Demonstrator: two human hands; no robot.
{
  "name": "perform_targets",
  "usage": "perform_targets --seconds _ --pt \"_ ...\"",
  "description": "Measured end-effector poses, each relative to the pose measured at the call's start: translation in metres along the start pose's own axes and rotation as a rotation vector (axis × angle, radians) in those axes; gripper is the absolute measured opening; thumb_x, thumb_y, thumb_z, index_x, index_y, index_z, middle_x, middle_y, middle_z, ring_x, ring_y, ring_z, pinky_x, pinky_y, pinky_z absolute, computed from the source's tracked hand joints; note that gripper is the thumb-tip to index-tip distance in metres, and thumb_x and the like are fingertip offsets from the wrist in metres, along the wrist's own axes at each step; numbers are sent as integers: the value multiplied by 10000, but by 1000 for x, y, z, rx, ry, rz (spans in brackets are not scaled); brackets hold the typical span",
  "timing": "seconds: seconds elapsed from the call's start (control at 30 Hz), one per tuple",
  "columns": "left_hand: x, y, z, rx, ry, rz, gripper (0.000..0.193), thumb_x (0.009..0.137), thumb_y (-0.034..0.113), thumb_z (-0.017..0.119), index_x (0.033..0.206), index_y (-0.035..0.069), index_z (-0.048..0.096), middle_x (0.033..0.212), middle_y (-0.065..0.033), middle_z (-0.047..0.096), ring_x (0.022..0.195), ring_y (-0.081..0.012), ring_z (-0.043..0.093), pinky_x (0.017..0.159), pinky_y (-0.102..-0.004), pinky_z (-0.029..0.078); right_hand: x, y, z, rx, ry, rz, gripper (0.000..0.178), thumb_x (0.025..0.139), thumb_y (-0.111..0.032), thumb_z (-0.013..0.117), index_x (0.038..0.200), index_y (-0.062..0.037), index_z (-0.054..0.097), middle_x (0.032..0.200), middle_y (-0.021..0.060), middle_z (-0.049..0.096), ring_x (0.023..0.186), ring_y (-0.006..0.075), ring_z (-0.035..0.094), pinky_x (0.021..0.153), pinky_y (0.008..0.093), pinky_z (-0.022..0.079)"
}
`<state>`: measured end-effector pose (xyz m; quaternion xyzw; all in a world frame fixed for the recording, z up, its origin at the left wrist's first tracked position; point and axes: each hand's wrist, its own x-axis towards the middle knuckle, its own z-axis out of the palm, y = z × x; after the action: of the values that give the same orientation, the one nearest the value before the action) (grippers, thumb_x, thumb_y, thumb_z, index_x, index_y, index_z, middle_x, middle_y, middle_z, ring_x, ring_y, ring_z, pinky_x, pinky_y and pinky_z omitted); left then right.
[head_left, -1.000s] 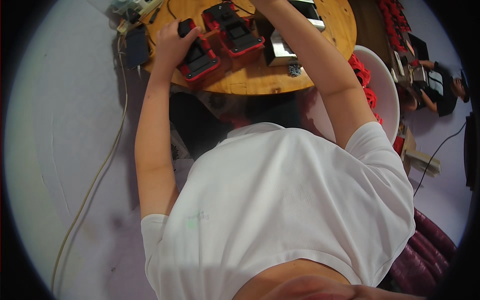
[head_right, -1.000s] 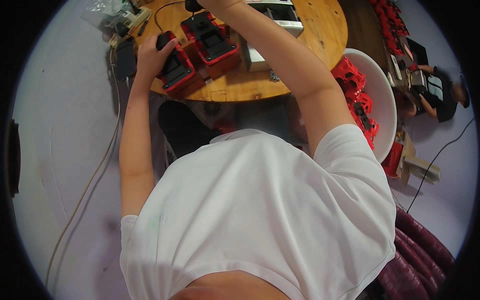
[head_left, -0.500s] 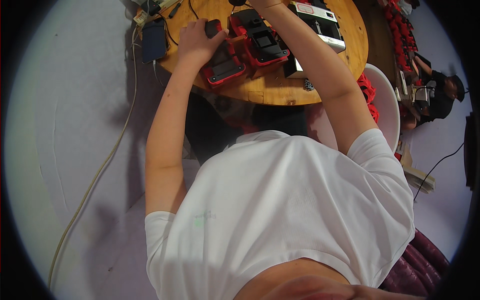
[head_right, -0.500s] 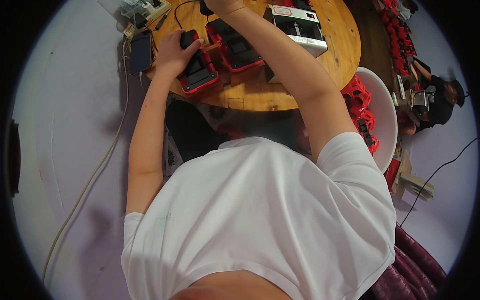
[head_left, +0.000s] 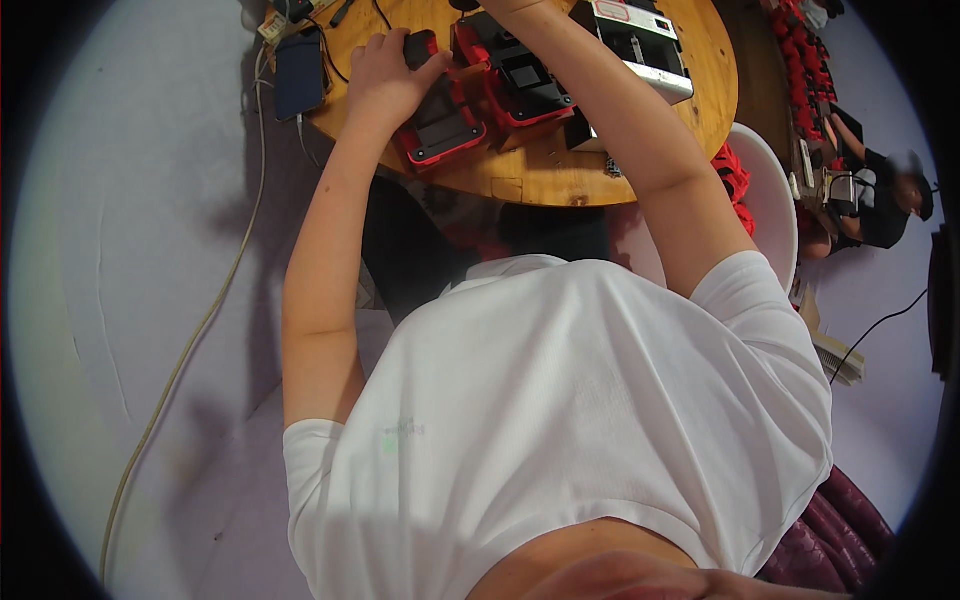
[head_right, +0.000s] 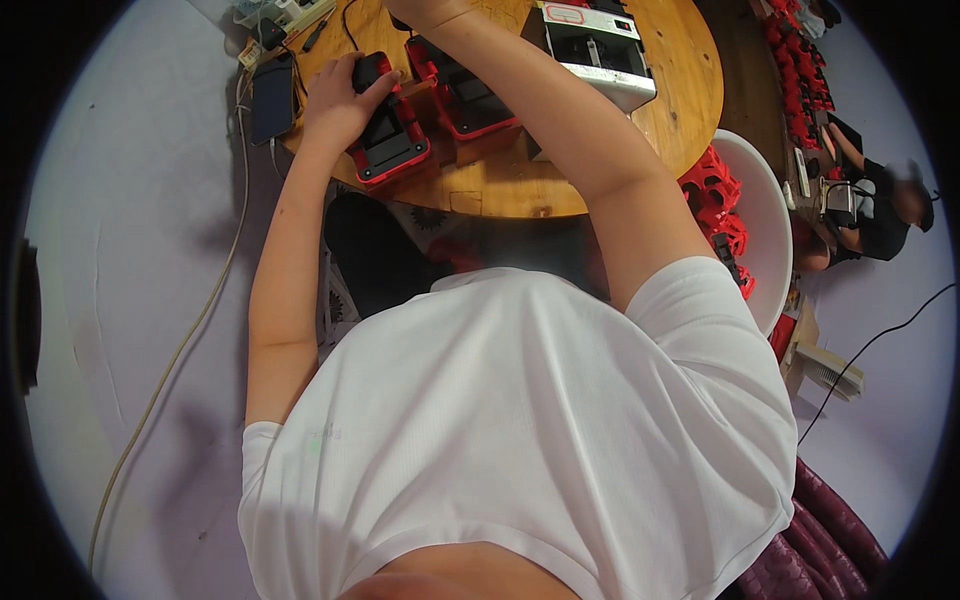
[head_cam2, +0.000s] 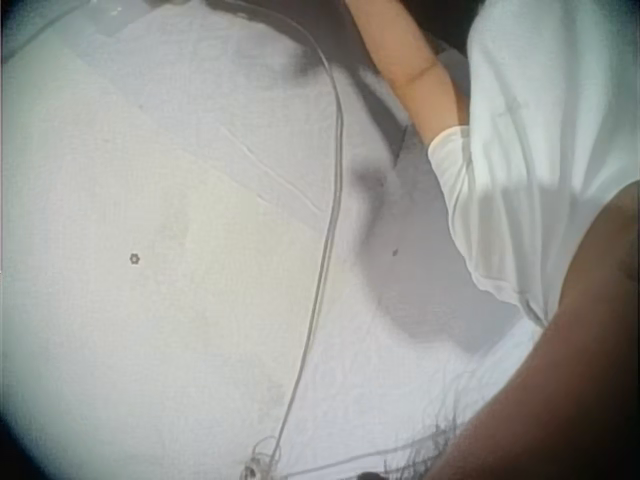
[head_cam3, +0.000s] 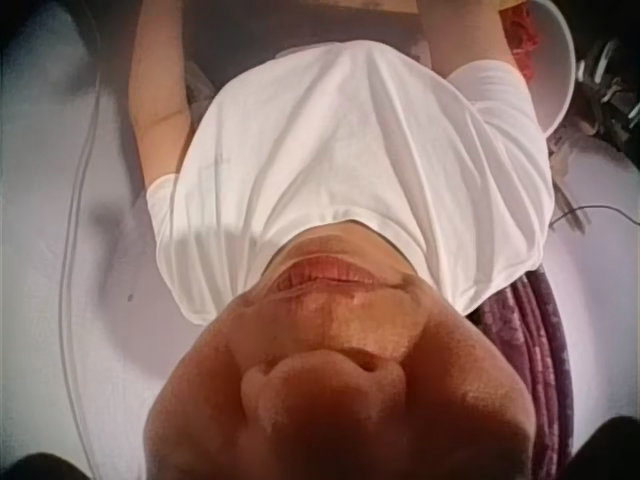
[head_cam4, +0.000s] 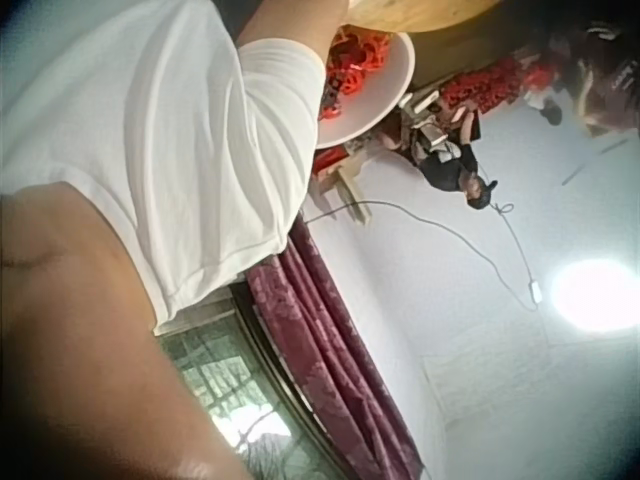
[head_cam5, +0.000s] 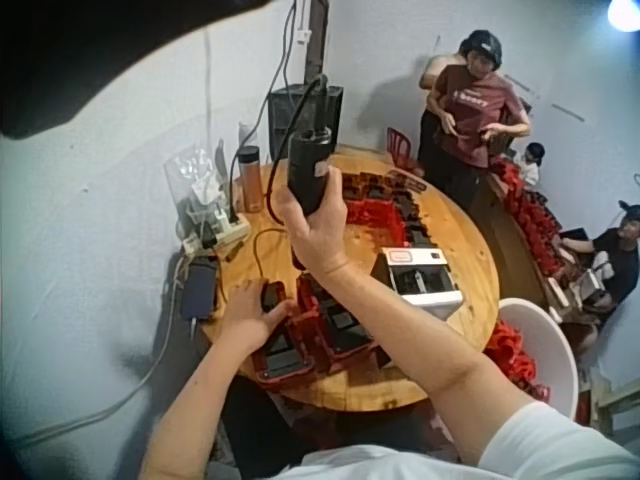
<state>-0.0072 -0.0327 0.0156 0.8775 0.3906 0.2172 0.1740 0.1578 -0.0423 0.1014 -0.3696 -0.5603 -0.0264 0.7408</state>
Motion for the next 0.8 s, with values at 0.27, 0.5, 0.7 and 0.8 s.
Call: perform_targets --seconds 0.27,0.5,0.7,0.8 --pt "10 -27 13 -24 97 166 660 773 575 686 1132 24 637 1073 -205 625 978 -412 571 893 -455 447 5 -49 -37 338 2 91 231 963 -229 616 1009 -55 471 750 18 532 576 78 539 506 232 458" --pt "13 -13 6 27 10 67 696 794 596 652 1215 44 612 1183 -190 614 1119 -392 545 975 -453 421 -36 -121 -164 -235 -41 391 373 912 -258 688 1143 -30 503 740 24 569 569 84 548 509 240 448" --pt "12 -12 3 33 -15 36 718 800 617 626 1245 55 598 1201 -186 608 1125 -388 544 992 -447 407 -75 -106 -189 -137 104 11 412 952 -215 637 1265 -46 430 783 63 552 605 125 545 528 273 465" --pt "11 -11 3 42 -22 21 718 800 617 626 1246 56 598 1203 -188 606 1125 -388 545 993 -445 405 -79 -107 -189 -157 104 42 352 956 -209 627 1212 -47 449 766 55 549 591 116 540 522 265 461"
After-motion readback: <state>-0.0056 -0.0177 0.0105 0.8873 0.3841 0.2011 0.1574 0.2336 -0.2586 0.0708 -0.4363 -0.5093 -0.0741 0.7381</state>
